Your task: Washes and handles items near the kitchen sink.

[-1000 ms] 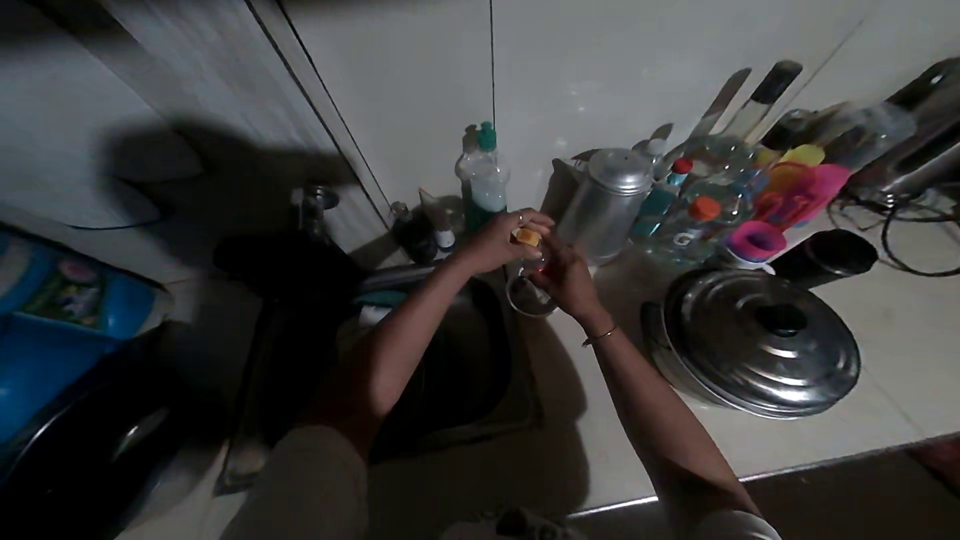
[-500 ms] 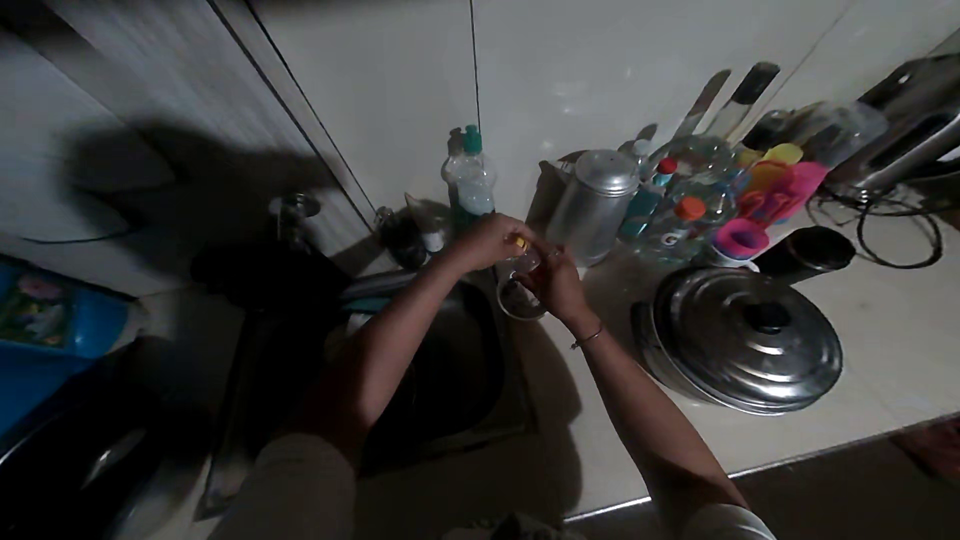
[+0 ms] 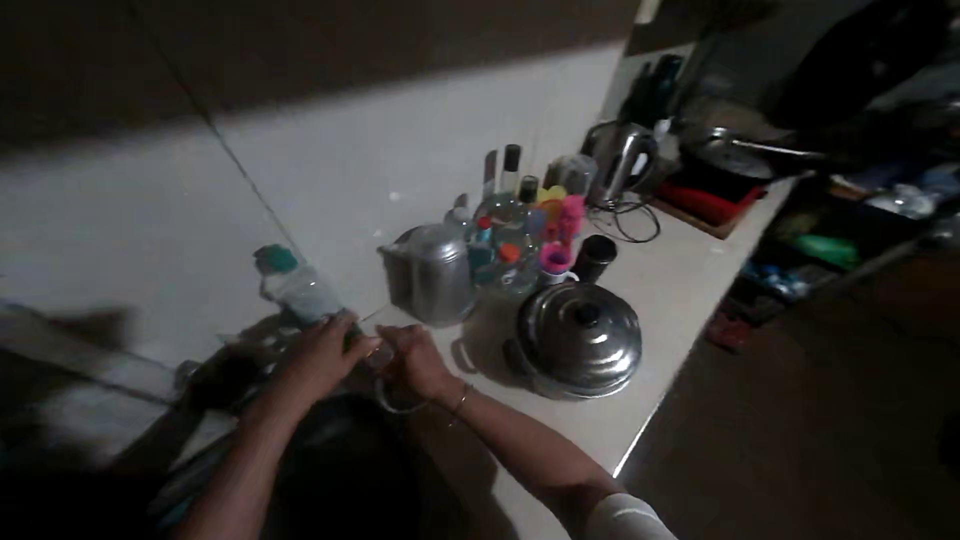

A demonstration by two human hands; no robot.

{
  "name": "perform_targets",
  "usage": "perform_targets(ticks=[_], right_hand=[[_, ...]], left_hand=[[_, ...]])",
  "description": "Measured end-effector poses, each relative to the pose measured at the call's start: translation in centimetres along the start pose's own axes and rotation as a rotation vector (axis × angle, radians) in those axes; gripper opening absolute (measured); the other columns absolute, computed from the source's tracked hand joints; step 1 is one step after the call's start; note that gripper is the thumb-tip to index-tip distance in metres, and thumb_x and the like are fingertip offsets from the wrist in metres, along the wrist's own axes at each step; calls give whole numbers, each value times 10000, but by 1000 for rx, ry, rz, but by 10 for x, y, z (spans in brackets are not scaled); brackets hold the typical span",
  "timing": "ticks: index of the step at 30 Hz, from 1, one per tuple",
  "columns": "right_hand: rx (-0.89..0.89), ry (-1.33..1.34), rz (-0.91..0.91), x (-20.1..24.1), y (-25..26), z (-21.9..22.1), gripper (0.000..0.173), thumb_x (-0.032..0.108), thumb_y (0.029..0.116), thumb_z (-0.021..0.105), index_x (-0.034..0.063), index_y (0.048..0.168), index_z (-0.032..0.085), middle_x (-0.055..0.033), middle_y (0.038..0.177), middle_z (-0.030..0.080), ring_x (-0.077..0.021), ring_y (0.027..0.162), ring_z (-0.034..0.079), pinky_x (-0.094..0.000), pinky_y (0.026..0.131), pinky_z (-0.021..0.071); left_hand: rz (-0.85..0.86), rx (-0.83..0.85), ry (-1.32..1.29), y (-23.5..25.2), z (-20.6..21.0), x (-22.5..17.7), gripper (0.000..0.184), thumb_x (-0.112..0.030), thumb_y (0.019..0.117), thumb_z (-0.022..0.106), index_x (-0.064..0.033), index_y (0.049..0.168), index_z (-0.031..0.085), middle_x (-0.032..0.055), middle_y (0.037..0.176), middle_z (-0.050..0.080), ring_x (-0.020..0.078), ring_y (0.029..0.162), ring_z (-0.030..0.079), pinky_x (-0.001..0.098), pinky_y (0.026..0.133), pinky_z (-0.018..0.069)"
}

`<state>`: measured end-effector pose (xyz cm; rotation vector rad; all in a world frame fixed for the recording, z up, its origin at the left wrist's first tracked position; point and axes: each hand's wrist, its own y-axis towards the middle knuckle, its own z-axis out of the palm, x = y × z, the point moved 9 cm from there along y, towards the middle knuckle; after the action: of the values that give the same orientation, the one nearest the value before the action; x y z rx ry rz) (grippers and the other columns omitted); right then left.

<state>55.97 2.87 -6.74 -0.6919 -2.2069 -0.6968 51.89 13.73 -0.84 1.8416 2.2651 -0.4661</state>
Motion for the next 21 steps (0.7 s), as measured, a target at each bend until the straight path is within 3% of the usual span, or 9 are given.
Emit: perform_targets(ticks=[2, 4, 6, 8, 9, 11, 15, 19, 21], right_hand=[[-20, -19, -32, 1, 2, 1, 574, 156, 886, 770, 12, 1415, 600, -182, 1392, 633, -404, 1298, 560, -568, 1081, 423], [-34, -35, -51, 0, 3, 2, 569, 166, 879, 780, 3, 1398, 612, -183, 1382, 640, -401, 1292, 565, -573, 1070, 422], [-45, -41, -54, 0, 4, 0, 569, 182, 882, 779, -5, 1393, 612, -179, 1384, 640, -397, 1288, 570, -569, 1057, 427], [-39, -24, -39, 3, 4, -3, 568, 171, 885, 777, -4, 1398, 608, -188, 1381, 639, -402, 1283, 572, -570, 1066, 423], [-17, -18, -19, 3, 5, -2, 555, 163, 894, 768, 7, 1402, 608, -189, 1374, 641, -400, 1282, 572, -567, 1085, 413], [27, 0, 28, -3, 7, 5, 531, 166, 917, 748, 25, 1409, 605, -202, 1367, 636, -398, 1278, 570, -556, 1103, 405], [-53, 57, 77, -32, 29, 7, 589, 154, 900, 786, 1, 1421, 556, -260, 1365, 600, -405, 1208, 618, -540, 1028, 505], [-136, 7, 232, -77, 75, 9, 714, 207, 859, 823, -92, 1414, 486, -351, 1400, 516, -484, 1288, 537, -579, 1076, 462], [-123, -51, 280, -97, 94, 20, 760, 231, 839, 842, -97, 1414, 469, -369, 1421, 480, -503, 1294, 524, -596, 1062, 472]], left_hand=[[-5, 60, 39, 1, 5, -1, 424, -256, 1047, 601, 62, 1326, 569, 318, 1260, 614, 491, 1189, 596, 650, 1024, 448], [106, 44, -9, -2, 3, -12, 378, -81, 974, 671, 23, 1330, 598, 287, 1397, 546, 469, 1274, 549, 599, 1056, 452], [141, -22, -48, -2, -1, -12, 517, -160, 957, 722, -15, 1421, 547, 272, 1520, 453, 483, 1369, 470, 629, 1101, 405], [34, -37, -20, 0, -2, -4, 530, -297, 1018, 650, 31, 1416, 527, 319, 1398, 540, 511, 1280, 536, 671, 1059, 416], [-6, -2, -11, 0, 1, -4, 461, -276, 1048, 602, 57, 1363, 559, 319, 1315, 592, 496, 1230, 573, 658, 1047, 428], [7, 36, 2, -6, 2, -10, 340, -157, 1044, 596, 35, 1325, 603, 275, 1322, 603, 451, 1259, 567, 609, 1080, 427], [205, -184, -133, -40, -7, -11, 487, -12, 944, 674, -86, 1419, 590, 164, 1578, 432, 373, 1476, 374, 560, 1175, 357], [87, -313, -371, -112, 9, 40, 541, -149, 979, 633, -85, 1498, 495, 111, 1575, 453, 249, 1460, 426, 471, 1170, 404], [-30, -360, -467, -160, 27, 78, 549, -194, 985, 635, -35, 1489, 487, 160, 1531, 495, 254, 1395, 504, 428, 1127, 460]])
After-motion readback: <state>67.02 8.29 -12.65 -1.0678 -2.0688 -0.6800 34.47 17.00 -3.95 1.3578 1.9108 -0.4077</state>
